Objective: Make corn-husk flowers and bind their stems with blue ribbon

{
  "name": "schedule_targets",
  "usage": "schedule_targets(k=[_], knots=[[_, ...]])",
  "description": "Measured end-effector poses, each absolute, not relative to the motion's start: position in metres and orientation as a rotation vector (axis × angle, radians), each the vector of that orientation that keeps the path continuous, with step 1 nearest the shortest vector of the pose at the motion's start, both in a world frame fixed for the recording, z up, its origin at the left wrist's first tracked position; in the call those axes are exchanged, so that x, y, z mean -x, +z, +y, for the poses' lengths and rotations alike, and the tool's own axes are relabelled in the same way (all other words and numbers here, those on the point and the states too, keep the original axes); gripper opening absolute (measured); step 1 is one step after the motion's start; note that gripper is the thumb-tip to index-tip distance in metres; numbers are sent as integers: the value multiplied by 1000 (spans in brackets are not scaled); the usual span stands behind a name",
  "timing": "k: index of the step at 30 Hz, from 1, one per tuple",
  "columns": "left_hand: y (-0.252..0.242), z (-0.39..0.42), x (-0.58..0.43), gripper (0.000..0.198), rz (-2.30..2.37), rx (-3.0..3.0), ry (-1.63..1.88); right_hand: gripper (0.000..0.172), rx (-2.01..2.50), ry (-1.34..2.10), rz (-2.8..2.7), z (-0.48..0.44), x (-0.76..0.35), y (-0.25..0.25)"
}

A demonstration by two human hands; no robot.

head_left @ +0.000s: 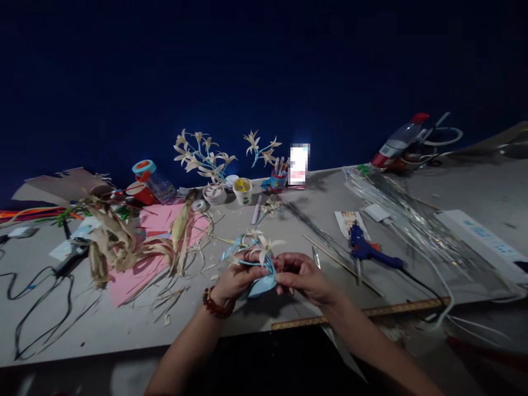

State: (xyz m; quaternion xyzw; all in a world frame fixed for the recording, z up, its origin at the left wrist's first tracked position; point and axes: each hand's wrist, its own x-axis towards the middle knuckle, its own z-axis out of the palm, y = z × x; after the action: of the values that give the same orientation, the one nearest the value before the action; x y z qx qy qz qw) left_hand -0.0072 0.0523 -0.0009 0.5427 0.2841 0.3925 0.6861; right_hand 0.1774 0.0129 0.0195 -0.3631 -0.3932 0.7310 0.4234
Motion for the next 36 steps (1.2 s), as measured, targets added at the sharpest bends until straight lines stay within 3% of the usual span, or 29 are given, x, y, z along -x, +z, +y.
schedule_targets(k=[36], knots=[[9,67,10,16,297,-1440,777,32,989,1841,-1081,10,-183,22]])
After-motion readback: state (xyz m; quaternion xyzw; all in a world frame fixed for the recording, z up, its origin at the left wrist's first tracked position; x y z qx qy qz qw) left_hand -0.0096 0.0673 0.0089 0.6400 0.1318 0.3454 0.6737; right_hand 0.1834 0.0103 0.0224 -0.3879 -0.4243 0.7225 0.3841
